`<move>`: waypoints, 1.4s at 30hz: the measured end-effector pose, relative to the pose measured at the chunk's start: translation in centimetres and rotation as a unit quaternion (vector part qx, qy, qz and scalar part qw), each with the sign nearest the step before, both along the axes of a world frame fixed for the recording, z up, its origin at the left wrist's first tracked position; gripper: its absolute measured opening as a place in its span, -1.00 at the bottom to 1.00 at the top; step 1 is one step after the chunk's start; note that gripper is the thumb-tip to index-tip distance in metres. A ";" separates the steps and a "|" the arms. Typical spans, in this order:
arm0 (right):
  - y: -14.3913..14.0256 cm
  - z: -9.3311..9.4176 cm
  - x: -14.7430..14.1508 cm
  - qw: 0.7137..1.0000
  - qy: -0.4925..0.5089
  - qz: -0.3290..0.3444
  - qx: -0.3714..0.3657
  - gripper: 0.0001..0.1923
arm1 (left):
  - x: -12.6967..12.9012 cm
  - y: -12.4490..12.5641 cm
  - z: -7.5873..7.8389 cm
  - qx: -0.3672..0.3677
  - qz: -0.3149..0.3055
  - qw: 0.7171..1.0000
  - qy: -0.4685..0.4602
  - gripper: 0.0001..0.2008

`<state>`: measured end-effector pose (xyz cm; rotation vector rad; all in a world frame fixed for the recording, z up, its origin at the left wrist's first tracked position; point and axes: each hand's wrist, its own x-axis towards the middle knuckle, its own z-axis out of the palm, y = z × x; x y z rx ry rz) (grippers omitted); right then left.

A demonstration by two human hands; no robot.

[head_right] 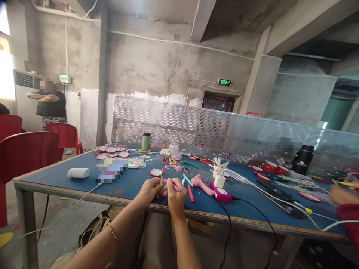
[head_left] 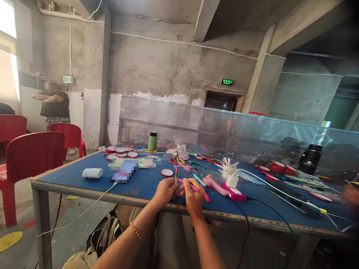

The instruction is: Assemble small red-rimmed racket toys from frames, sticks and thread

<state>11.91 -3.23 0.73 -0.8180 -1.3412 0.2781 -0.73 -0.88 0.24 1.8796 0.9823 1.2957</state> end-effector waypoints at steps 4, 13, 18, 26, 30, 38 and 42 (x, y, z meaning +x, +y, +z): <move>0.0 0.1 0.0 1.000 0.003 0.000 0.000 -0.67 | 0.0 0.1 0.0 -0.006 0.000 1.000 0.000 -0.78; 0.3 -0.2 0.0 1.000 0.012 0.007 -0.005 -0.67 | 0.0 -0.2 0.4 -0.006 -0.002 1.000 -0.001 -0.75; 0.2 -0.1 0.0 1.000 0.016 0.004 -0.005 -0.67 | 0.0 -0.1 0.3 -0.010 0.001 1.000 0.002 -0.76; -0.2 0.1 -0.2 0.999 0.032 -0.024 0.014 -0.66 | 0.0 0.0 0.1 -0.011 -0.001 1.000 0.001 -0.78; -0.1 0.0 -0.2 1.000 0.025 0.004 0.008 -0.68 | 0.0 0.0 0.0 0.000 0.006 1.000 0.003 -0.74; -0.1 0.0 -0.1 1.000 0.008 0.013 0.002 -0.67 | 0.1 0.3 -0.3 -0.002 0.009 1.000 0.010 -0.72; -0.2 0.2 -0.2 1.000 0.006 0.013 -0.002 -0.65 | 0.1 0.2 -0.2 -0.001 0.016 1.000 0.014 -0.74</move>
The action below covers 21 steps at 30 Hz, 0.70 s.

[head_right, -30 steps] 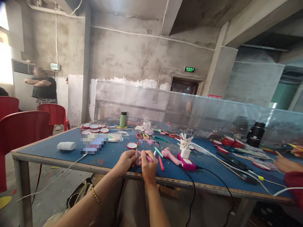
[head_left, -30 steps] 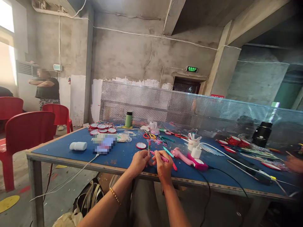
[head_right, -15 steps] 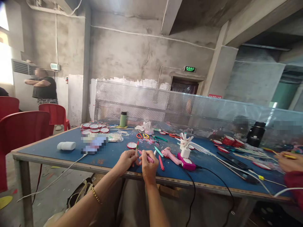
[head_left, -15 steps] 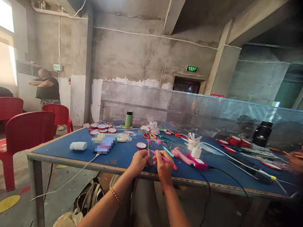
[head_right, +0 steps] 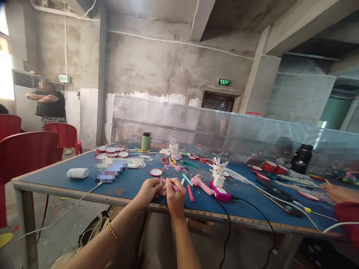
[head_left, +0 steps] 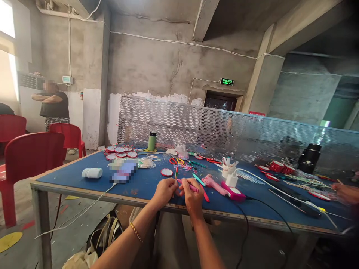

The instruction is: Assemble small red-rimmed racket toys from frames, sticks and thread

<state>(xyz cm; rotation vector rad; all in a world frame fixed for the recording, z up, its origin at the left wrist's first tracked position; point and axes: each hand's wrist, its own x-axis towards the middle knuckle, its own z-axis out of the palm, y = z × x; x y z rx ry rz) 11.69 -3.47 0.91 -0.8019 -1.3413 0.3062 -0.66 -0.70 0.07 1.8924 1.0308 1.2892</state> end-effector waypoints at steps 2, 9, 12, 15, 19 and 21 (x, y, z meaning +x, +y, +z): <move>0.0 0.0 0.0 1.000 -0.003 0.000 -0.001 -0.64 | 0.0 -0.1 0.1 -0.002 -0.002 1.000 -0.002 -0.76; 0.2 -0.2 0.0 1.000 0.002 0.010 -0.007 -0.64 | 0.0 -0.2 0.2 -0.002 0.002 1.000 -0.002 -0.77; 0.1 -0.1 0.0 1.000 0.002 0.008 -0.007 -0.65 | 0.0 -0.2 0.1 0.006 0.006 1.000 0.007 -0.76; 0.1 -0.1 0.0 1.000 0.001 0.006 -0.012 -0.66 | 0.0 -0.2 0.1 0.009 0.003 1.000 0.007 -0.74; 0.2 -0.2 0.0 1.000 0.003 0.006 -0.012 -0.65 | -0.1 -0.2 0.2 0.007 -0.002 1.000 0.002 -0.72; 0.2 -0.2 0.0 1.000 0.003 0.007 -0.010 -0.65 | 0.0 -0.2 0.2 0.002 -0.004 1.000 0.002 -0.72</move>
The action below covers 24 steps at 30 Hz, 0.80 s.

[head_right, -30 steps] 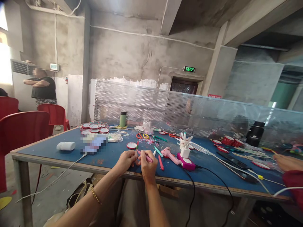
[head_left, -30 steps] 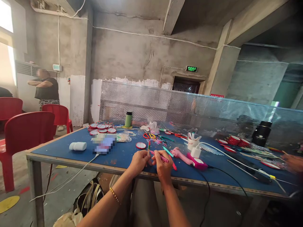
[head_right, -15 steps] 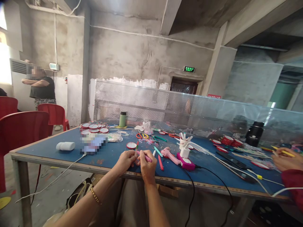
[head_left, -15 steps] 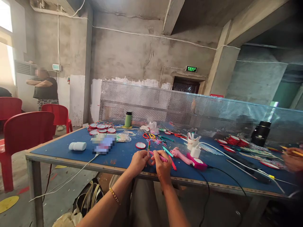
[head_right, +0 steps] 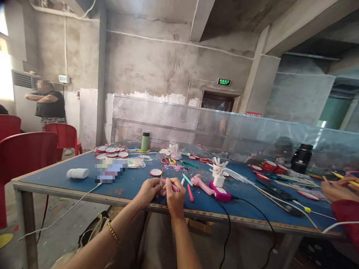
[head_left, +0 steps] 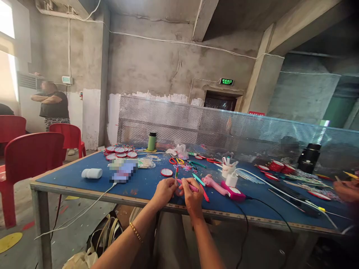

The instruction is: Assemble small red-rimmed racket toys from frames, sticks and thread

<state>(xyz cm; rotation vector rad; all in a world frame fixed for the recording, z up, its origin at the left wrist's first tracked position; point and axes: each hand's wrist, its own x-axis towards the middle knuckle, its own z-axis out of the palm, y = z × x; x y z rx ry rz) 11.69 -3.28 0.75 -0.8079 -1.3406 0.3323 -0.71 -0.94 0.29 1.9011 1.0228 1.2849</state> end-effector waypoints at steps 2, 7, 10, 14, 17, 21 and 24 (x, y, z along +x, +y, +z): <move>0.0 0.0 0.0 1.000 0.000 0.000 0.002 -0.65 | 0.0 0.0 0.0 -0.005 0.002 1.000 0.002 -0.71; -0.1 0.1 0.0 1.000 -0.002 -0.004 0.003 -0.65 | 0.0 -0.1 0.1 -0.006 0.000 1.000 0.001 -0.68; -0.2 0.1 0.0 1.000 -0.003 -0.012 0.001 -0.64 | 0.0 -0.1 0.1 -0.009 0.002 1.000 0.007 -0.67; -0.1 0.2 0.1 1.000 -0.004 -0.019 0.002 -0.65 | 0.0 -0.1 0.2 -0.011 0.001 1.000 0.005 -0.69; -0.1 0.2 0.1 1.000 -0.005 -0.022 0.003 -0.65 | 0.0 -0.1 0.2 -0.011 -0.001 1.000 0.002 -0.69; -0.1 0.2 0.0 1.000 -0.003 -0.029 0.000 -0.65 | 0.0 -0.1 0.1 -0.008 0.001 1.000 0.005 -0.70; -0.1 0.1 0.0 1.000 0.001 -0.030 0.002 -0.64 | 0.0 0.0 0.1 -0.010 0.008 1.000 0.011 -0.69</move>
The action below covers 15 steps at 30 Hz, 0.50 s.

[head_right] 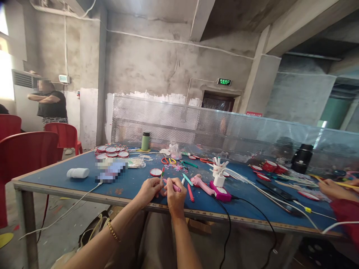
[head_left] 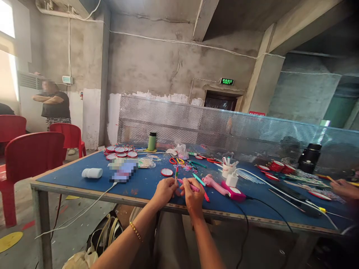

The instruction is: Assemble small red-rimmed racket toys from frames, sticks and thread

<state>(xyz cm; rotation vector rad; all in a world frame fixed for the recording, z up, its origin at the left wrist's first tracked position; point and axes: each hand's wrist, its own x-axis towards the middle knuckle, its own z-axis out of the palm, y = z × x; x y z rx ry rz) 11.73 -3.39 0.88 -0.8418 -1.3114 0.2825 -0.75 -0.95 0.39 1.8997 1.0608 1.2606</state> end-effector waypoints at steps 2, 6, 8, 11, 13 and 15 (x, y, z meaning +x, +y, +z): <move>0.0 -0.1 0.0 1.000 -0.001 -0.004 0.001 -0.63 | 0.0 0.0 0.0 -0.001 -0.001 1.000 0.003 -0.69; 0.1 -0.2 0.1 1.000 0.004 -0.026 0.009 -0.61 | 0.0 0.1 0.0 -0.006 -0.009 1.000 -0.004 -0.69; 0.1 -0.2 0.1 0.999 0.010 -0.030 0.016 -0.62 | 0.0 0.1 0.0 -0.007 -0.011 1.000 -0.008 -0.71; 0.0 -0.2 0.1 1.000 0.011 -0.016 0.018 -0.65 | 0.0 0.2 0.0 -0.002 -0.010 1.000 -0.007 -0.73; -0.1 -0.2 0.0 1.000 0.011 -0.004 0.017 -0.67 | 0.0 0.2 -0.1 0.003 -0.006 1.000 -0.008 -0.73; -0.1 -0.2 0.0 1.000 0.011 0.004 0.016 -0.68 | 0.0 0.1 -0.1 0.006 -0.001 1.000 -0.006 -0.72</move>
